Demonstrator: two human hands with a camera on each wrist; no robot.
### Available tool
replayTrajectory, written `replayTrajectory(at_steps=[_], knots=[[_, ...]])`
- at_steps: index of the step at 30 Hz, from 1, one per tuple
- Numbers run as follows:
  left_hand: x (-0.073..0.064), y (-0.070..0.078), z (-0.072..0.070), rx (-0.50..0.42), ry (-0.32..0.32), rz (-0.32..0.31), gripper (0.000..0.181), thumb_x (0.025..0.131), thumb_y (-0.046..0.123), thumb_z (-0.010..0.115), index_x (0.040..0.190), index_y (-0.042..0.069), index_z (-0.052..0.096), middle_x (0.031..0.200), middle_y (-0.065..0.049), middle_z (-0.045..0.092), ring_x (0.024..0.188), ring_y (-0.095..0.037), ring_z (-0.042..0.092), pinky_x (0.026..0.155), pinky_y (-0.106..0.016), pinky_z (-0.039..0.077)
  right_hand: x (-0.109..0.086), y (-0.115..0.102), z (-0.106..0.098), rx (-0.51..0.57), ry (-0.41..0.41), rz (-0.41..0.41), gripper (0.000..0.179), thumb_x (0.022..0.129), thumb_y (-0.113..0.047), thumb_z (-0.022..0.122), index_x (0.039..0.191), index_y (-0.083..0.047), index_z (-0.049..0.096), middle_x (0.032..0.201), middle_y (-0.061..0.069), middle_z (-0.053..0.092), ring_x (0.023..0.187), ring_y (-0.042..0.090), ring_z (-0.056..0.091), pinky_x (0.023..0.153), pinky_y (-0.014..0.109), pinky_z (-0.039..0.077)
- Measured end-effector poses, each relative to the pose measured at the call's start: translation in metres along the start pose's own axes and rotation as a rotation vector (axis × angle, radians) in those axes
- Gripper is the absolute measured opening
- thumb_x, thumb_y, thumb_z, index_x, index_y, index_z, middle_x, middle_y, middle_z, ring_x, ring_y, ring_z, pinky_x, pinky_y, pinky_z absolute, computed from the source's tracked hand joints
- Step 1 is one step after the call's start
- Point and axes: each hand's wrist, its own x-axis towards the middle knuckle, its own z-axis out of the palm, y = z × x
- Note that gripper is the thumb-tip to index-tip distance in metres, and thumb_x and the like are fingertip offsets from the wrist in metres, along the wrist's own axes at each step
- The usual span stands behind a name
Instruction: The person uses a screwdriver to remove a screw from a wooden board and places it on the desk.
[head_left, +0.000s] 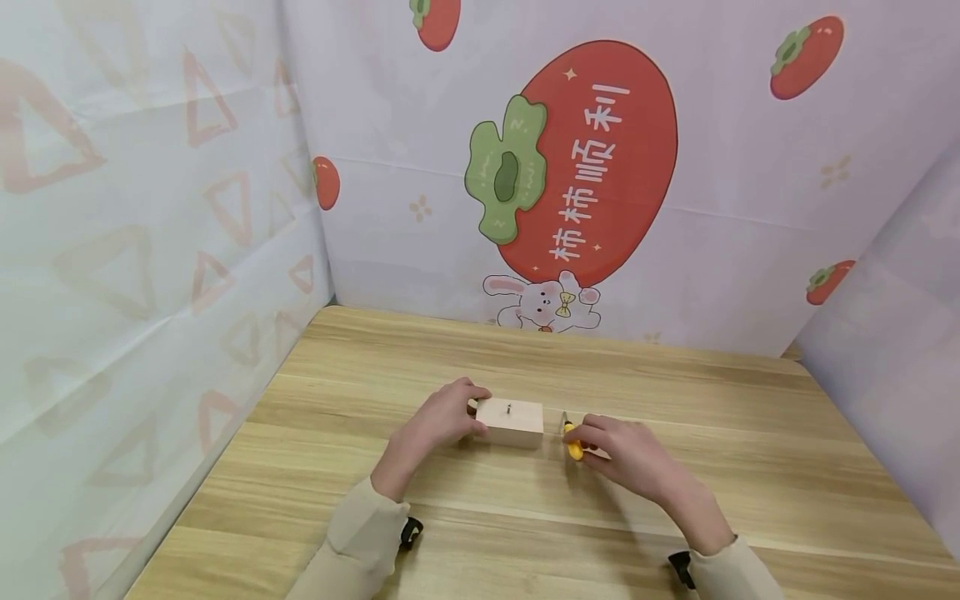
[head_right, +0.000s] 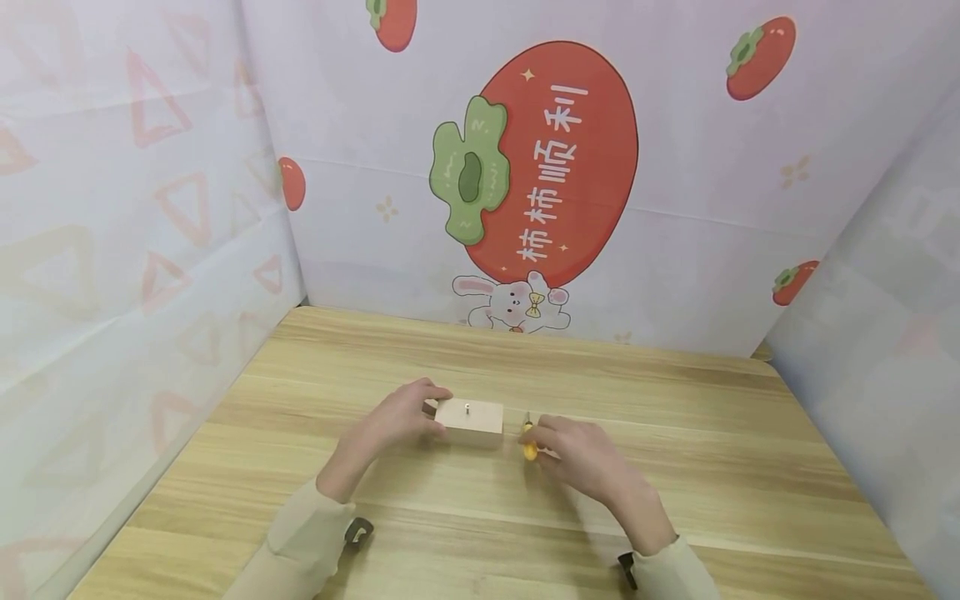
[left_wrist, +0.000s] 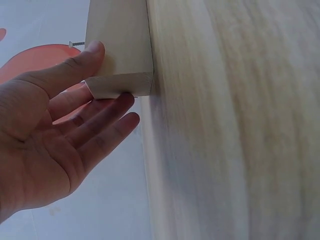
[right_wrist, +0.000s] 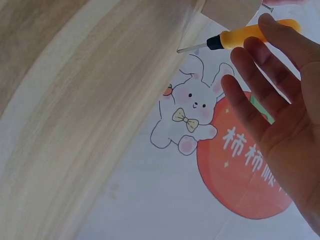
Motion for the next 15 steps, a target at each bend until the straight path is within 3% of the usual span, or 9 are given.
replayTrajectory(at_steps=[8, 12, 15], knots=[[0.001, 0.001, 0.000, 0.009, -0.003, -0.004, 0.057, 0.079, 0.015, 0.084, 0.130, 0.003, 0.063, 0.116, -0.010, 0.061, 0.106, -0.027, 0.068, 0.087, -0.037, 0.055, 0.004, 0.006, -0.004, 0.002, 0.209, -0.078, 0.031, 0.074, -0.009, 0.085, 0.102, -0.015, 0.075, 0.089, -0.011, 0.064, 0.074, 0.003, 0.066, 0.062, 0.017, 0.054], [0.001, 0.001, -0.001, 0.023, -0.007, -0.002, 0.057, 0.079, 0.015, 0.084, 0.131, 0.003, 0.063, 0.116, -0.010, 0.061, 0.106, -0.027, 0.068, 0.087, -0.036, 0.056, 0.008, 0.007, -0.007, 0.027, 0.250, -0.062, 0.032, 0.073, -0.007, 0.085, 0.103, -0.013, 0.073, 0.095, -0.009, 0.066, 0.075, 0.005, 0.066, 0.061, 0.018, 0.053], [0.002, 0.000, 0.000, 0.030, -0.012, 0.000, 0.057, 0.079, 0.015, 0.084, 0.131, 0.003, 0.063, 0.116, -0.010, 0.061, 0.106, -0.027, 0.069, 0.087, -0.036, 0.056, 0.010, 0.006, -0.010, 0.058, 0.264, -0.036, 0.028, 0.079, -0.011, 0.083, 0.105, -0.012, 0.071, 0.098, -0.006, 0.070, 0.077, 0.006, 0.067, 0.060, 0.018, 0.054]])
